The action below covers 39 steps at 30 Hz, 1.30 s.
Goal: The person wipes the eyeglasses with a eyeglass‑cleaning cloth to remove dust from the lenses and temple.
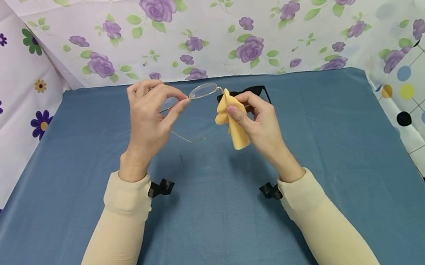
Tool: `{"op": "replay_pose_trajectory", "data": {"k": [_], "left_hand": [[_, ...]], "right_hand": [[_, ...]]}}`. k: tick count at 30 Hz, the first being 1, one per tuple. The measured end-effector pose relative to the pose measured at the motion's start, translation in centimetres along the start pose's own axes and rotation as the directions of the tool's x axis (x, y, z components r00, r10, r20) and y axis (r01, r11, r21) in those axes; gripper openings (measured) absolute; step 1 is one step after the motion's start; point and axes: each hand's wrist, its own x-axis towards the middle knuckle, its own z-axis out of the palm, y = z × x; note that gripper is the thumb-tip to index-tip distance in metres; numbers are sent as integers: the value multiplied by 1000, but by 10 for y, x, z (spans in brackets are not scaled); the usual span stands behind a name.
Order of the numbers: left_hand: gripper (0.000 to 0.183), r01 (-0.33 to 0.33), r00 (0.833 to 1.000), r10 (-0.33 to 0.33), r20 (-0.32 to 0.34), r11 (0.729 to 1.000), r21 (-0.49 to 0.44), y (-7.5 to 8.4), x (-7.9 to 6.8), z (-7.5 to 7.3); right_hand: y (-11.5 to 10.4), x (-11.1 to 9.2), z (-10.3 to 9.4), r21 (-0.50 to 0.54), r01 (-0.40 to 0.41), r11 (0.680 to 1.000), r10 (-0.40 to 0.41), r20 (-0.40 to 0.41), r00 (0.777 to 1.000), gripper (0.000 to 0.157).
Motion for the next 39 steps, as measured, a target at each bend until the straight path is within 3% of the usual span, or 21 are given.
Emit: {"op": "replay_pose_trajectory", "data": {"k": [12,22,26,31,34,39], "left_hand": [[8,-59,991,53,127,997,42,2,-1,6],[11,-97,994,92,53,992,86,2,-2,6],[10,-127,991,122,52,988,89,1,-1,5],[10,-143,985,132,108,985,99,0,-1,6],[11,-141,984,127,125,984,106,0,-1,6],[12,-149,984,137,111,983,108,1,-2,7]], "right_hand": [[0,2,-1,-24,43,999,-45,-66,997,20],[-2,0,0,-61,13,998,-15,-38,999,23],[2,1,0,-136,123,983,-128,-34,991,17],[4,4,-2,-285,283,916,-308,-46,950,10],[4,6,-2,-323,307,895,-342,-55,938,10],[3,5,-2,-295,292,910,-322,-55,945,10]]}}
